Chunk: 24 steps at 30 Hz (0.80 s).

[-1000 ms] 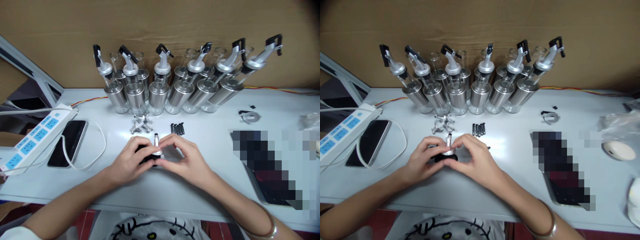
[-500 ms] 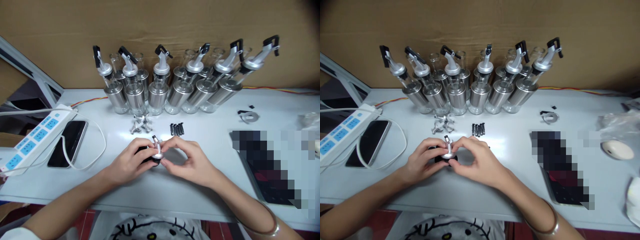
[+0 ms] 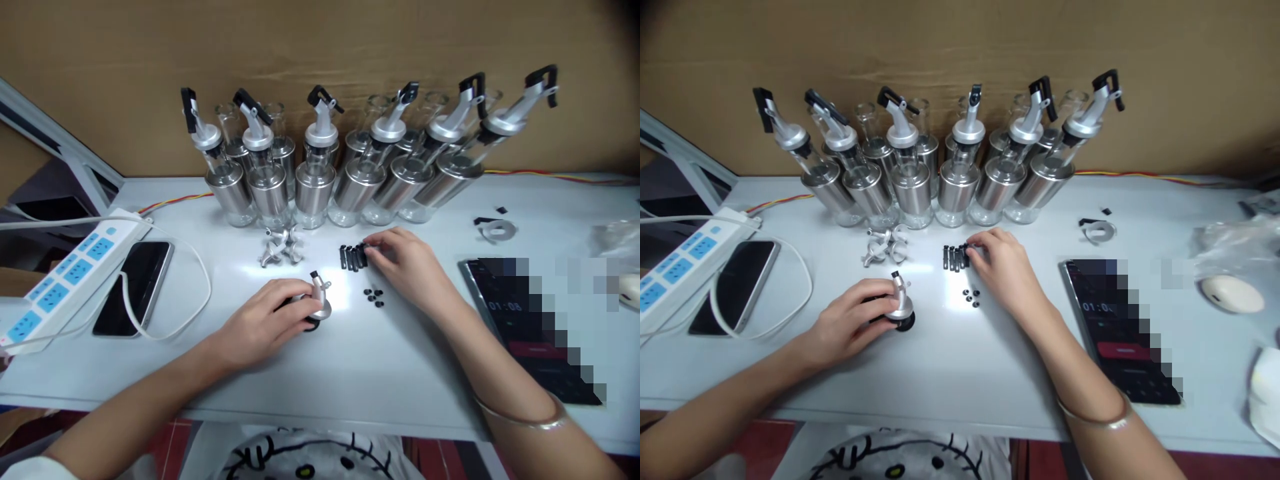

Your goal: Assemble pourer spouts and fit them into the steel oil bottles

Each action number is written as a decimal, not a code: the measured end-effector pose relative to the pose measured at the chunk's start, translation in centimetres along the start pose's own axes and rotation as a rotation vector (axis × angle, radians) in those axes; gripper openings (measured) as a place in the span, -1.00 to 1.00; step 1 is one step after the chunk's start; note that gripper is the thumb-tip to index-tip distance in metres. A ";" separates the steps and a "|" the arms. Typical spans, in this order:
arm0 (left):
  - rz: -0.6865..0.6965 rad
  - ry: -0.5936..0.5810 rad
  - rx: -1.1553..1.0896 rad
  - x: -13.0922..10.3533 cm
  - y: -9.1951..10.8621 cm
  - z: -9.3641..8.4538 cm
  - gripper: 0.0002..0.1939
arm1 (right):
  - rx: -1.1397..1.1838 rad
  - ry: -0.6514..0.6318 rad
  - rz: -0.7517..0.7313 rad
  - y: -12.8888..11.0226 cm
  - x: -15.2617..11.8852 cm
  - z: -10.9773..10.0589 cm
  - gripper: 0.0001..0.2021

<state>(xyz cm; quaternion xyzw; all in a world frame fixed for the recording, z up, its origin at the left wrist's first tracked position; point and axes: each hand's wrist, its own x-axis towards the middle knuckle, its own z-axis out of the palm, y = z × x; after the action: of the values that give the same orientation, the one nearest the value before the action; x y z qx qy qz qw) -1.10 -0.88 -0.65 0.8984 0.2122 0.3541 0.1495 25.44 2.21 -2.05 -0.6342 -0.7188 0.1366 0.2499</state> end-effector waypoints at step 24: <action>-0.006 -0.086 0.109 0.6 0.4 -0.3 -0.80 | 0.745 0.057 0.158 -4.3 -0.9 -1.7 -0.93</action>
<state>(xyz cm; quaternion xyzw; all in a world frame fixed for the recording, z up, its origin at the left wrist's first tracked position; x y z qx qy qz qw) -0.79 -0.92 0.12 0.9190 0.2271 0.3029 0.1104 22.75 0.49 1.45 -0.5569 -0.5616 0.3899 0.4718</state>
